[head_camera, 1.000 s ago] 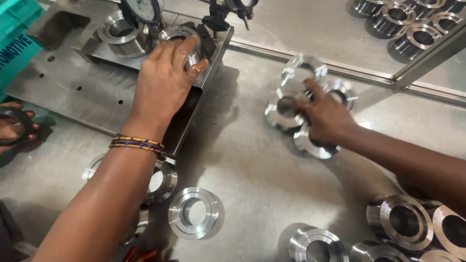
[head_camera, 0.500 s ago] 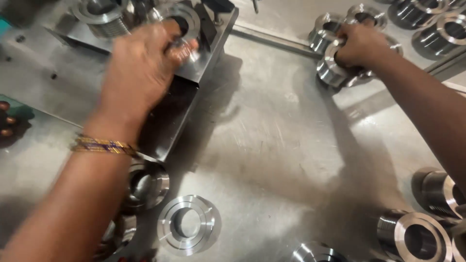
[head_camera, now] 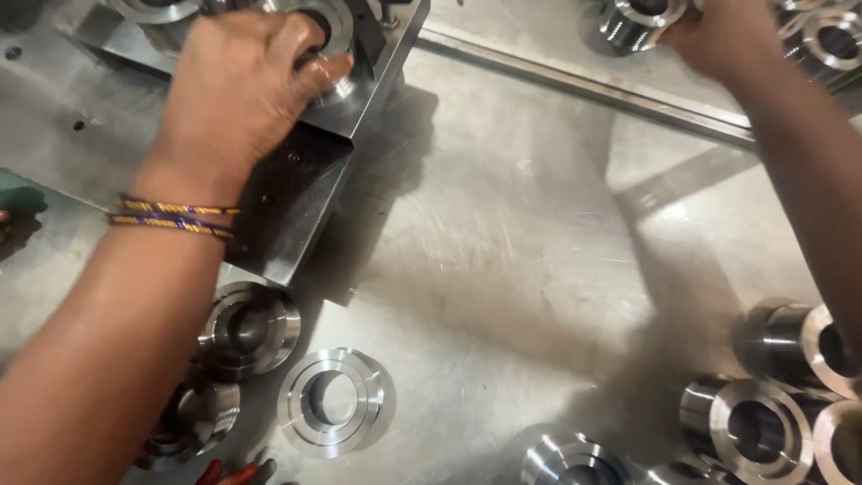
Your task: Applying inspection dye or protective oil to metal rings and inspecting them at a quality control station.
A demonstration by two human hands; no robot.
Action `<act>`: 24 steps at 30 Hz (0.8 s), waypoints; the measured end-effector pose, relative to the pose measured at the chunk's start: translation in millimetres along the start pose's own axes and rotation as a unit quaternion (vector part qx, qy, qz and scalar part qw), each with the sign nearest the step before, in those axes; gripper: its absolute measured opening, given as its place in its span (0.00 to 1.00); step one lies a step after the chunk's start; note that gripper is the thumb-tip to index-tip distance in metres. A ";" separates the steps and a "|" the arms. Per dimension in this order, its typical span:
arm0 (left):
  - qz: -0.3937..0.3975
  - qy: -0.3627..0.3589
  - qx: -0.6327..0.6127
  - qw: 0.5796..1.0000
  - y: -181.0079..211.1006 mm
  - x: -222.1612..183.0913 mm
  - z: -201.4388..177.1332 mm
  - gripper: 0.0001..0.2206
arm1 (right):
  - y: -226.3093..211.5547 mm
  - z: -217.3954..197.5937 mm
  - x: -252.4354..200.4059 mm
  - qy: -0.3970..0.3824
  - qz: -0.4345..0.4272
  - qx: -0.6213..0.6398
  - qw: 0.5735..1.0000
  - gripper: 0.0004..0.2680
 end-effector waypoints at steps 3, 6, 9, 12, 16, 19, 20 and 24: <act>0.072 0.048 0.036 0.996 23.1 2.4 -19.8 0.12 | -1.0 -6.8 -118.9 -0.018 -0.140 0.150 0.979 0.19; 0.026 0.124 -0.037 0.991 2.2 -11.9 -10.7 0.18 | -21.7 -45.8 -248.4 -0.118 -0.129 0.060 0.983 0.20; 0.033 0.019 0.044 0.998 -13.9 -17.2 11.6 0.22 | -12.2 -58.6 -355.3 -0.404 0.016 -0.061 0.913 0.27; 0.011 -0.086 0.055 0.995 4.0 -14.1 8.6 0.14 | 14.9 -36.0 -433.1 -0.461 0.057 -0.066 0.883 0.26; -0.080 0.097 -0.134 0.983 187.9 -169.5 -37.0 0.09 | 29.1 -24.1 -477.5 -0.245 -0.036 -0.082 0.965 0.27; -0.386 0.037 -0.084 0.918 271.2 -247.2 -118.4 0.08 | 5.7 -56.3 -475.8 -0.149 -0.071 -0.035 0.986 0.29; -0.480 0.015 -0.065 0.875 277.5 -257.4 -125.5 0.07 | -2.6 -66.3 -471.4 -0.135 -0.073 -0.004 0.988 0.30; -0.519 0.059 -0.137 0.842 279.7 -262.5 -124.4 0.07 | -2.7 -53.4 -465.4 -0.136 -0.095 0.040 0.985 0.26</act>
Point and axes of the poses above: each hand's wrist, its own x-axis towards the middle knuckle, its own z-axis out of the palm, y = z × x, the point moved 5 cm from there along x, towards the middle knuckle, and after that the axes turned 5 degrees about z, right-handed, at the moved point
